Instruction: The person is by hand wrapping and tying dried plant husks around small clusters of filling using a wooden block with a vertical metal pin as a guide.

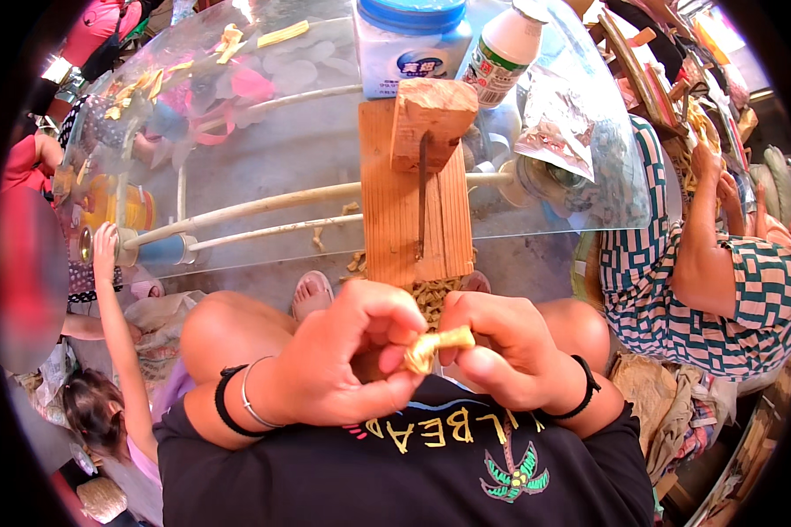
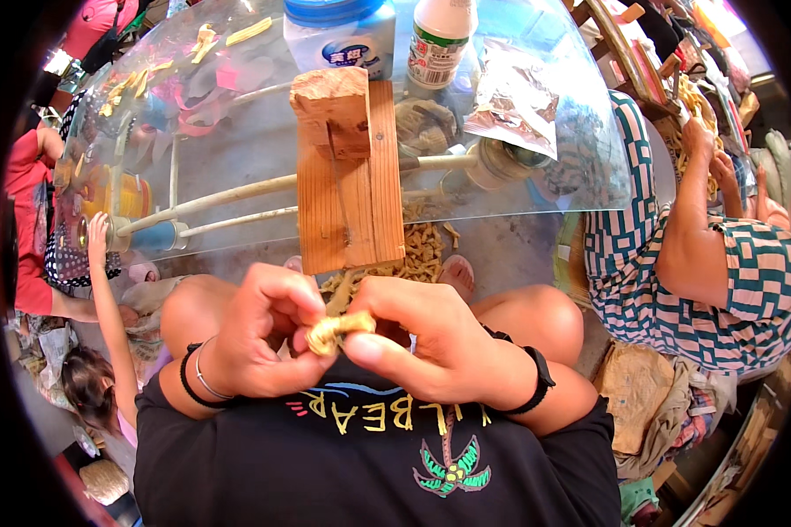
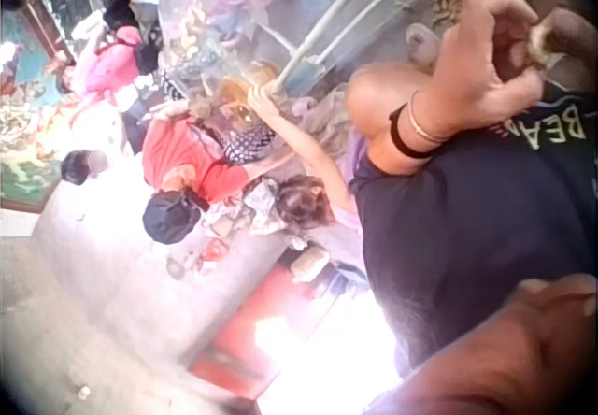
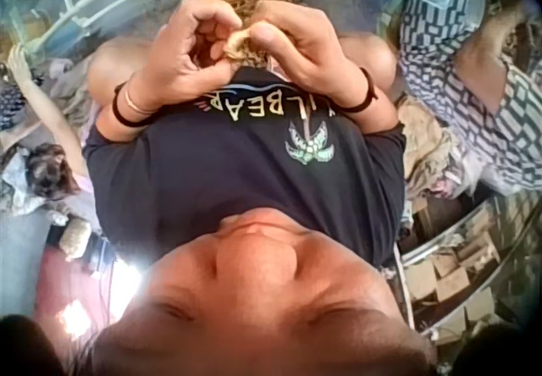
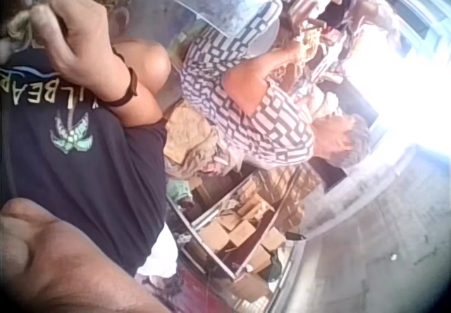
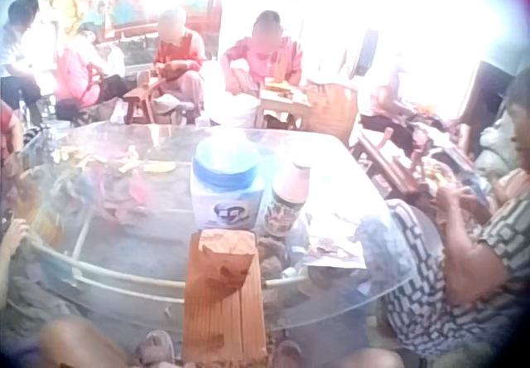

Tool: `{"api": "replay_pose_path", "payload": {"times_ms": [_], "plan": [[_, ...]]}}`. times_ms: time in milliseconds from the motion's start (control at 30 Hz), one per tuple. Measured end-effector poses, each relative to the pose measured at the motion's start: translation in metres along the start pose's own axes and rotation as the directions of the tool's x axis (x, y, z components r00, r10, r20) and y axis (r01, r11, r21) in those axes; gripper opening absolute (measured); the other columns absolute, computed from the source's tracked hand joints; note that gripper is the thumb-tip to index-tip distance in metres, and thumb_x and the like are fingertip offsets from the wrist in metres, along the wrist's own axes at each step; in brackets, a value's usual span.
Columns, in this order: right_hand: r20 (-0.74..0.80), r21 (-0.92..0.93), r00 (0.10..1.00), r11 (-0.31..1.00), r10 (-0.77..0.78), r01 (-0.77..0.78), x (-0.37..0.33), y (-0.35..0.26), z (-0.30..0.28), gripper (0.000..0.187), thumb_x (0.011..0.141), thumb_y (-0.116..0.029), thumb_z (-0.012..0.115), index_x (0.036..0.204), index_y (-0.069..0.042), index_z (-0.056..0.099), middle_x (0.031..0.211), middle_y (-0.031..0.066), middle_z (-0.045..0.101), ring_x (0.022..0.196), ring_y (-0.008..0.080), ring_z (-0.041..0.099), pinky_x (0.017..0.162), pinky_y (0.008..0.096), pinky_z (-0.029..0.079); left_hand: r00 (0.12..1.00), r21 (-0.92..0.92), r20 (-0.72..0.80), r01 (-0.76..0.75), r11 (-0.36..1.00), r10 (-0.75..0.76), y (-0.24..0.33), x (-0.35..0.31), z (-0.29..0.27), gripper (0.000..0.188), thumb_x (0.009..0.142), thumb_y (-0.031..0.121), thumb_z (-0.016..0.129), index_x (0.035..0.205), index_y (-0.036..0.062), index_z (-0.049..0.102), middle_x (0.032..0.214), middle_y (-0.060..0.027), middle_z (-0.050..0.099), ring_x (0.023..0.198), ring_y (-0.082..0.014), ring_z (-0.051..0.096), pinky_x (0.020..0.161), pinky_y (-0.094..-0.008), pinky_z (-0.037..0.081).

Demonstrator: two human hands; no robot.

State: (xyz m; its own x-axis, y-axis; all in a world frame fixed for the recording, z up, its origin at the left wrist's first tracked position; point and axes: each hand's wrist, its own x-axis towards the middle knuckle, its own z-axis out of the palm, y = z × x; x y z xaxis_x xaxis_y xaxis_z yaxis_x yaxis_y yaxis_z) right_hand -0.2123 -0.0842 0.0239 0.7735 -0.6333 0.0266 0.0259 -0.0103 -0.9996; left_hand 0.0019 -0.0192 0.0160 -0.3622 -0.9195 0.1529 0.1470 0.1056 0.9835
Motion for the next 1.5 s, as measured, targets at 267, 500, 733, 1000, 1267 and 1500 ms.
{"api": "replay_pose_path", "payload": {"times_ms": [267, 500, 733, 1000, 1267, 1500], "plan": [[-0.290, 0.109, 0.955, 0.994, 0.055, -0.025, -0.001, 0.005, 0.000, 0.022, 0.099, -0.017, 0.057, 0.085, 0.000, 0.060, 0.073, 0.0040, 0.058, 0.060, 0.0086, 0.054, 0.053, 0.0240, 0.043, 0.992, 0.354, -0.065, -0.078, 0.932, 0.108, 0.004, 0.011, -0.027, 0.034, 0.075, 0.006, 0.073, 0.106, 0.0038, 0.060, 0.079, -0.0044, 0.050, 0.065, -0.0111, 0.047, 0.056, -0.0251, 0.037], [-0.045, -0.306, 0.965, 0.923, -0.259, 0.233, 0.027, 0.009, -0.009, 0.030, 0.084, -0.012, 0.079, 0.108, -0.004, 0.065, 0.089, 0.0064, 0.064, 0.073, 0.0156, 0.062, 0.058, 0.0255, 0.049, 0.961, 0.479, -0.175, -0.107, 0.871, 0.214, 0.003, 0.026, -0.028, 0.026, 0.078, -0.007, 0.070, 0.101, 0.0035, 0.062, 0.088, -0.0090, 0.059, 0.077, -0.0189, 0.056, 0.065, -0.0282, 0.047], [-0.154, -0.358, 0.956, 0.916, -0.249, 0.181, 0.037, 0.006, -0.014, 0.019, 0.085, -0.008, 0.076, 0.100, -0.002, 0.065, 0.086, 0.0085, 0.065, 0.068, 0.0183, 0.062, 0.057, 0.0278, 0.049, 0.960, 0.497, -0.196, -0.081, 0.864, 0.203, 0.004, 0.033, -0.038, 0.027, 0.081, 0.004, 0.078, 0.105, 0.0025, 0.065, 0.089, -0.0119, 0.064, 0.076, -0.0210, 0.061, 0.064, -0.0297, 0.049], [-0.438, -0.329, 0.861, 0.937, -0.259, 0.115, 0.049, 0.024, -0.019, 0.014, 0.084, -0.001, 0.074, 0.092, -0.002, 0.063, 0.079, 0.0062, 0.062, 0.063, 0.0138, 0.055, 0.055, 0.0244, 0.042, 0.959, 0.563, -0.251, 0.032, 0.826, 0.134, 0.001, 0.051, -0.042, 0.019, 0.083, 0.001, 0.075, 0.100, 0.0005, 0.065, 0.083, -0.0114, 0.065, 0.068, -0.0235, 0.061, 0.060, -0.0315, 0.050], [-0.281, -0.724, 0.866, 0.683, -0.414, 0.092, 0.054, 0.036, -0.023, 0.022, 0.073, 0.000, 0.077, 0.089, -0.006, 0.064, 0.084, 0.0056, 0.062, 0.076, 0.0246, 0.058, 0.066, 0.0340, 0.043, 0.929, 0.595, -0.357, 0.145, 0.791, 0.099, -0.018, 0.054, -0.037, 0.010, 0.085, -0.003, 0.069, 0.092, 0.0016, 0.063, 0.083, -0.0118, 0.060, 0.073, -0.0297, 0.061, 0.063, -0.0334, 0.049], [-0.098, -0.737, 0.844, 0.609, -0.528, 0.295, 0.030, 0.008, -0.009, 0.039, 0.073, -0.021, 0.079, 0.109, -0.006, 0.073, 0.094, 0.0052, 0.064, 0.082, 0.0244, 0.056, 0.076, 0.0360, 0.042, 0.918, 0.399, -0.333, -0.070, 0.914, 0.216, -0.003, 0.027, -0.025, 0.021, 0.095, 0.000, 0.056, 0.117, -0.0008, 0.056, 0.093, -0.0070, 0.053, 0.078, -0.0114, 0.053, 0.068, -0.0240, 0.044]]}}
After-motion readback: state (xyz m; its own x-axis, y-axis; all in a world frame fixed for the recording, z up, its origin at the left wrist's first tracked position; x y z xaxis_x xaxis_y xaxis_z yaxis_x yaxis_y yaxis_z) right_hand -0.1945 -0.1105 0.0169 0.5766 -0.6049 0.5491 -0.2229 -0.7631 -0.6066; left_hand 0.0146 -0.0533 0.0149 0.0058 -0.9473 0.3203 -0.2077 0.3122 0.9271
